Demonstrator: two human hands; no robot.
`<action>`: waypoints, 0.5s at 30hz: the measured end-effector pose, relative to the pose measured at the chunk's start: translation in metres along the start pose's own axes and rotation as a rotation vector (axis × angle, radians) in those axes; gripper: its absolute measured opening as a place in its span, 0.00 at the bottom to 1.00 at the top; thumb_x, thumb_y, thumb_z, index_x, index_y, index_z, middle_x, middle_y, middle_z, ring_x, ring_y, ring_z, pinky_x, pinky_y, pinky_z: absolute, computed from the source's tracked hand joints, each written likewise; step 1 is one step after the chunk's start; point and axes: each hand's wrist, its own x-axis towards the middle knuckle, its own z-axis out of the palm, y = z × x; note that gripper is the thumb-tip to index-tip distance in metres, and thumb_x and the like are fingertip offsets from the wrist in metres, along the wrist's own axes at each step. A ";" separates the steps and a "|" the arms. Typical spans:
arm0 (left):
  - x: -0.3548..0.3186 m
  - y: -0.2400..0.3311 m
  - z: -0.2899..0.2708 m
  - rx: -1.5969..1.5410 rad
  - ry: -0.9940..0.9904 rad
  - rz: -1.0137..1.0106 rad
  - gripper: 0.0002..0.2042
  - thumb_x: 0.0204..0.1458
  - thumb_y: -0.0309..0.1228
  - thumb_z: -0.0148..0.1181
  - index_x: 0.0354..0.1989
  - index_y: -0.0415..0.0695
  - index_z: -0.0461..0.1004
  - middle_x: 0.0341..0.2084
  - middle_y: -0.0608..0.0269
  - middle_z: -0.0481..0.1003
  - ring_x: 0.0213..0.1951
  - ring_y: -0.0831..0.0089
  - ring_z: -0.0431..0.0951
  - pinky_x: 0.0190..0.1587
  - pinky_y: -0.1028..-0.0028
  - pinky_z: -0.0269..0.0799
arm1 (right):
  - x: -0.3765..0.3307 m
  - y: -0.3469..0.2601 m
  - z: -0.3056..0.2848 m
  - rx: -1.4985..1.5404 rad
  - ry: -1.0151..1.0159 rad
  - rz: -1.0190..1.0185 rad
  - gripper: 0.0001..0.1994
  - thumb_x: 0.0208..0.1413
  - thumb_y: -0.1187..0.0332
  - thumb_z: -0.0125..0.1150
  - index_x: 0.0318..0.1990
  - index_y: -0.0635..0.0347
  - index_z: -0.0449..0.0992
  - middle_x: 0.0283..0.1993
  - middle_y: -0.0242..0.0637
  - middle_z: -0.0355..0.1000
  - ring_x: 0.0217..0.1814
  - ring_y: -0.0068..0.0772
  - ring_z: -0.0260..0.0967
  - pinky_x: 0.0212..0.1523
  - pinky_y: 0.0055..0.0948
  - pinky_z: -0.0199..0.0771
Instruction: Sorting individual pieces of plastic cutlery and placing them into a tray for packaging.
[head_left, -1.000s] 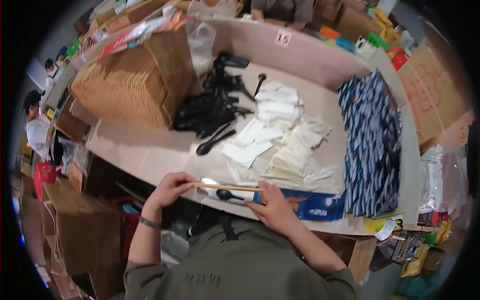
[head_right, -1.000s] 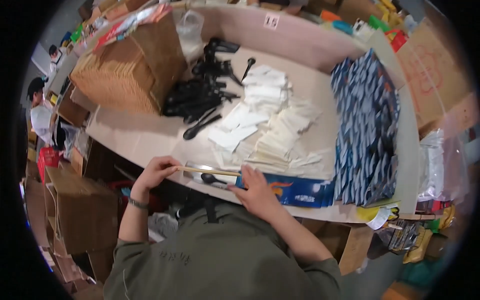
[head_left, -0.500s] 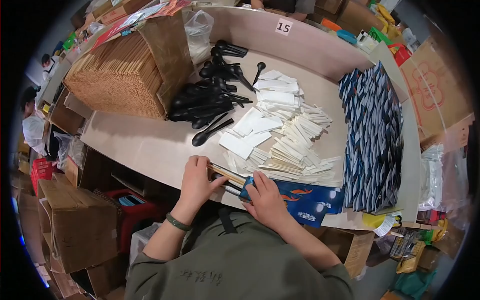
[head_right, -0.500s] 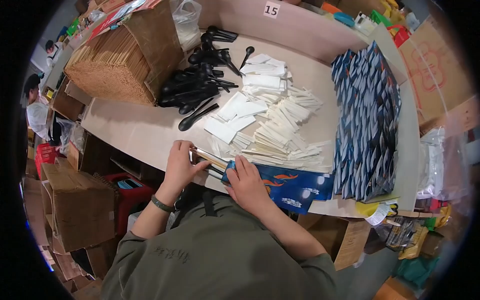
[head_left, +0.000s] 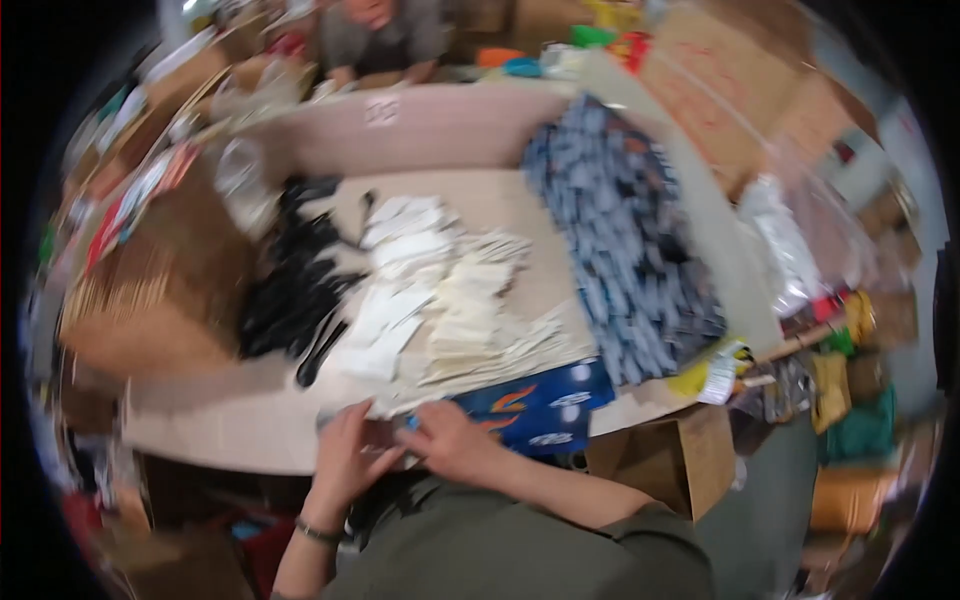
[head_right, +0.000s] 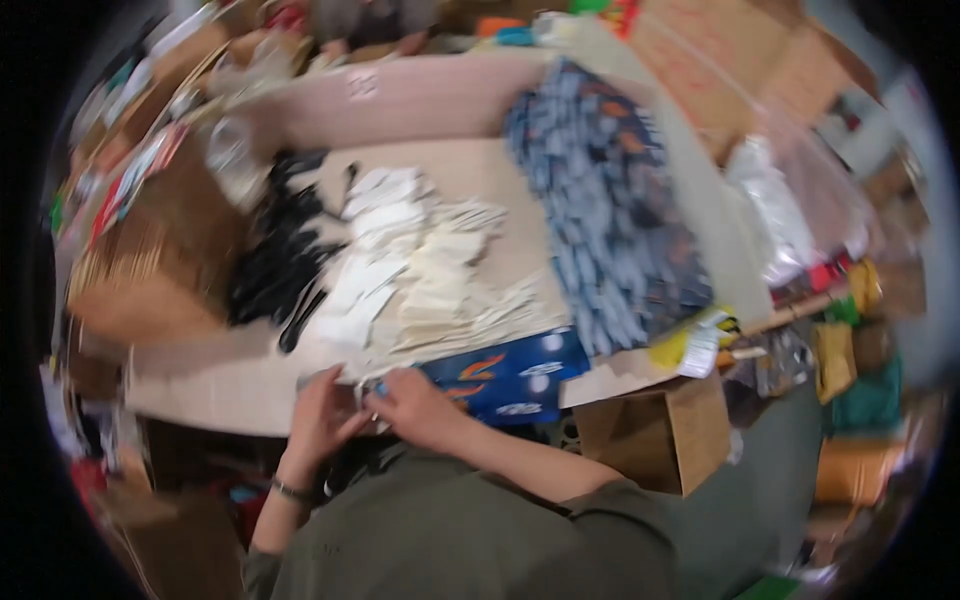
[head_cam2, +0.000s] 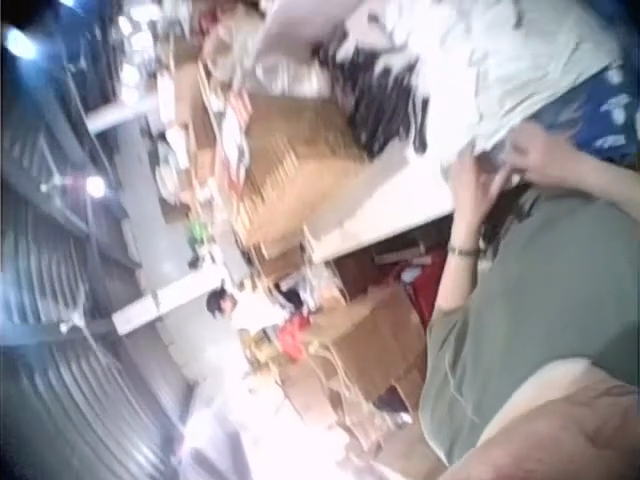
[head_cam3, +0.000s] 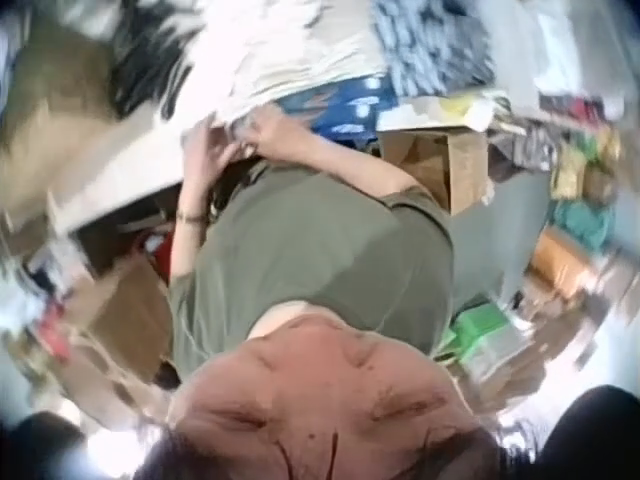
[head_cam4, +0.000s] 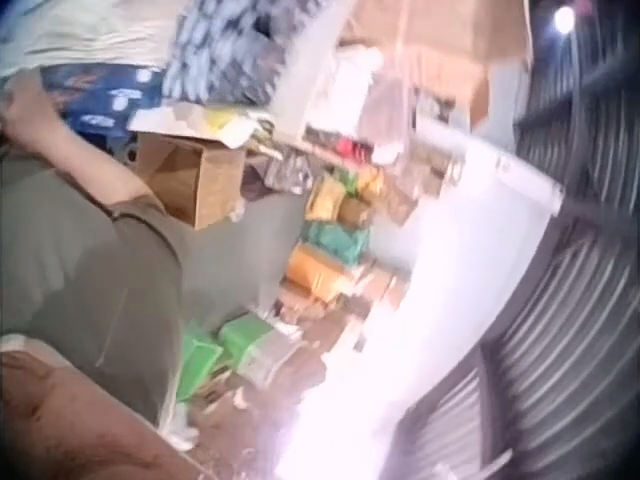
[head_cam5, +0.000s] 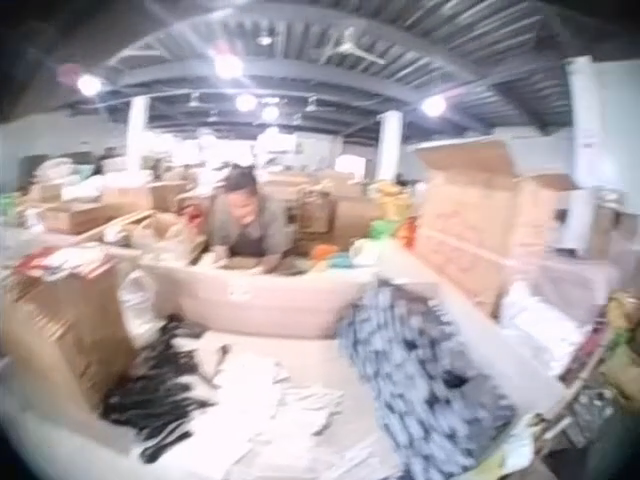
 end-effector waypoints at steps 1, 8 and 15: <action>-0.007 0.000 -0.007 0.419 0.199 0.296 0.37 0.37 0.35 0.77 0.60 0.42 0.68 0.45 0.53 0.74 0.46 0.53 0.76 0.54 0.57 0.70 | 0.005 -0.007 -0.010 0.039 0.015 -0.043 0.16 0.45 0.70 0.62 0.45 0.57 0.75 0.38 0.45 0.68 0.42 0.49 0.70 0.45 0.49 0.70; 0.008 -0.017 -0.015 0.400 0.368 0.388 0.19 0.34 0.28 0.72 0.36 0.45 0.70 0.22 0.59 0.70 0.24 0.59 0.71 0.28 0.64 0.66 | 0.071 -0.028 -0.100 -0.131 0.016 -0.179 0.06 0.48 0.68 0.59 0.25 0.60 0.75 0.32 0.42 0.68 0.35 0.46 0.73 0.32 0.45 0.74; 0.005 -0.028 0.013 -0.334 -0.104 -0.312 0.16 0.48 0.30 0.70 0.42 0.38 0.72 0.25 0.69 0.72 0.30 0.77 0.73 0.33 0.73 0.71 | 0.093 0.108 -0.315 -0.617 0.262 -0.022 0.08 0.49 0.69 0.71 0.27 0.59 0.77 0.51 0.42 0.74 0.58 0.50 0.67 0.58 0.43 0.67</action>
